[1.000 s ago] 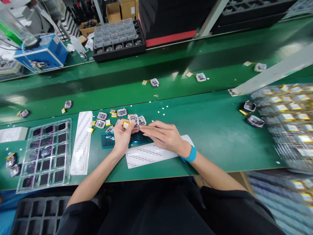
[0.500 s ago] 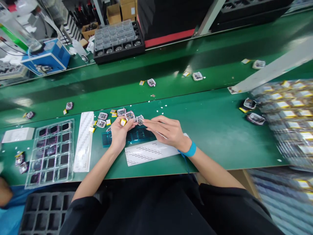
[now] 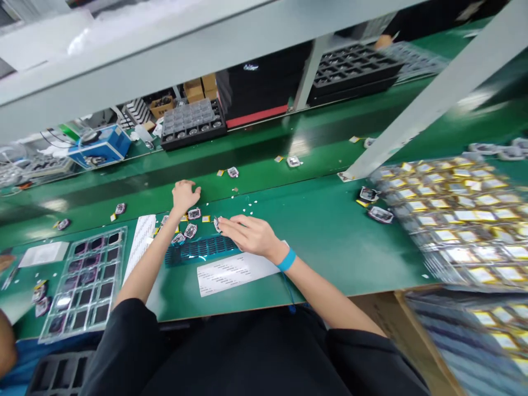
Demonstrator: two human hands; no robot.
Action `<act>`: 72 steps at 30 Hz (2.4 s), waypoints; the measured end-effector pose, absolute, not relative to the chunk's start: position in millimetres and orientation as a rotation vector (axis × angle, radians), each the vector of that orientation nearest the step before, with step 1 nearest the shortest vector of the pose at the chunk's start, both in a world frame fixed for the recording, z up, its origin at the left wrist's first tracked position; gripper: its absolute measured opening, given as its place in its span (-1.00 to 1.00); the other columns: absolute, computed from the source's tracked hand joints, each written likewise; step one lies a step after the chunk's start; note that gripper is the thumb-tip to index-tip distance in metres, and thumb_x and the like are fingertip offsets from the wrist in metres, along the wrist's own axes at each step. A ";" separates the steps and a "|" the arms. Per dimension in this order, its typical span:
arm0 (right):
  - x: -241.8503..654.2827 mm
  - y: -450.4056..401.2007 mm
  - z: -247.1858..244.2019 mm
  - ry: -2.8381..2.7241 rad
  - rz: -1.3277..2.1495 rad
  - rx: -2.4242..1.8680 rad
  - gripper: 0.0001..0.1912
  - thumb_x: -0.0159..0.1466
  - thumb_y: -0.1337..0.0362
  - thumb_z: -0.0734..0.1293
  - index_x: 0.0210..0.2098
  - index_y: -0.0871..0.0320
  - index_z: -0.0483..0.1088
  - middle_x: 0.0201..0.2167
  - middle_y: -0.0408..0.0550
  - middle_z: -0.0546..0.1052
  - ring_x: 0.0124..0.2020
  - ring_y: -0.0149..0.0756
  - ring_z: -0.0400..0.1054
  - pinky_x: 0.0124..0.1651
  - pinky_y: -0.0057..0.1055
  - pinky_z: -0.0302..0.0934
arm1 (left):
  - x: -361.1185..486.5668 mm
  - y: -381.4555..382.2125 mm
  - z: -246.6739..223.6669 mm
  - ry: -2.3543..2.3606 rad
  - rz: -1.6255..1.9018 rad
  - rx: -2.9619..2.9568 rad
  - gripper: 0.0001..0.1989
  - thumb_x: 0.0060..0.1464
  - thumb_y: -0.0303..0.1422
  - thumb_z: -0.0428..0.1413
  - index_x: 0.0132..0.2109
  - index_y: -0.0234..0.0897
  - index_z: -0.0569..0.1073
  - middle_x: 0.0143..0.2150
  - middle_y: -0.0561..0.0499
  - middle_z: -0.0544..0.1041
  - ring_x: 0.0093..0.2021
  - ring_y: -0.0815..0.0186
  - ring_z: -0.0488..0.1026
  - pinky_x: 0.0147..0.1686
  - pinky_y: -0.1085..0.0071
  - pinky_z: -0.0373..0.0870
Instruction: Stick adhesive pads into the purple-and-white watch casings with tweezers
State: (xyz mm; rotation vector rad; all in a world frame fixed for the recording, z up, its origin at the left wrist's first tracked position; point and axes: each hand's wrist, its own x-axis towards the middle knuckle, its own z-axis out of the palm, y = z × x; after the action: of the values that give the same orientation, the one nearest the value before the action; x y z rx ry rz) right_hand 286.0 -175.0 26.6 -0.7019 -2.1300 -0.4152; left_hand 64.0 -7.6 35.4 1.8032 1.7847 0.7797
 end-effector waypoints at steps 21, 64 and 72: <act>299.9 -173.0 25.4 -1.725 -0.165 -0.905 -0.60 0.46 0.43 0.13 0.23 0.10 0.34 -0.39 -0.09 0.58 -0.41 -0.27 0.44 -0.29 -0.32 0.34 | 129.0 -119.8 47.3 1.191 0.972 1.378 -0.70 0.28 -0.13 0.16 0.02 -0.20 0.43 -0.24 -0.05 0.69 -0.35 0.22 0.67 -0.33 0.36 0.57; 299.8 -169.5 22.9 -2.275 -0.384 -0.853 -0.59 0.32 0.65 0.16 0.03 0.24 0.43 -0.23 -0.06 0.66 -0.34 -0.37 0.56 -0.39 -0.47 0.32 | 101.9 -169.2 13.5 0.944 0.871 1.025 -0.67 0.10 -0.16 0.31 -0.17 -0.37 0.58 -0.50 0.08 0.51 -0.67 0.47 0.43 -0.64 0.54 0.38; 300.2 -164.1 24.8 -2.367 -0.393 -0.824 -0.62 0.30 0.63 0.12 -0.12 0.24 0.48 -0.30 -0.10 0.67 -0.43 -0.43 0.54 -0.48 -0.47 0.27 | 104.2 -168.9 15.8 1.014 0.812 1.008 -0.84 0.15 -0.34 0.26 -0.22 -0.39 0.58 -0.58 0.09 0.49 -0.70 0.47 0.40 -0.66 0.56 0.36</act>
State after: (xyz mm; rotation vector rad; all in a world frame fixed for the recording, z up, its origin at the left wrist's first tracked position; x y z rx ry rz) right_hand 300.2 -164.1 24.8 -0.8242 -2.3668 -0.3929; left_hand 104.2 -168.9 15.8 1.0078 1.0139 0.8118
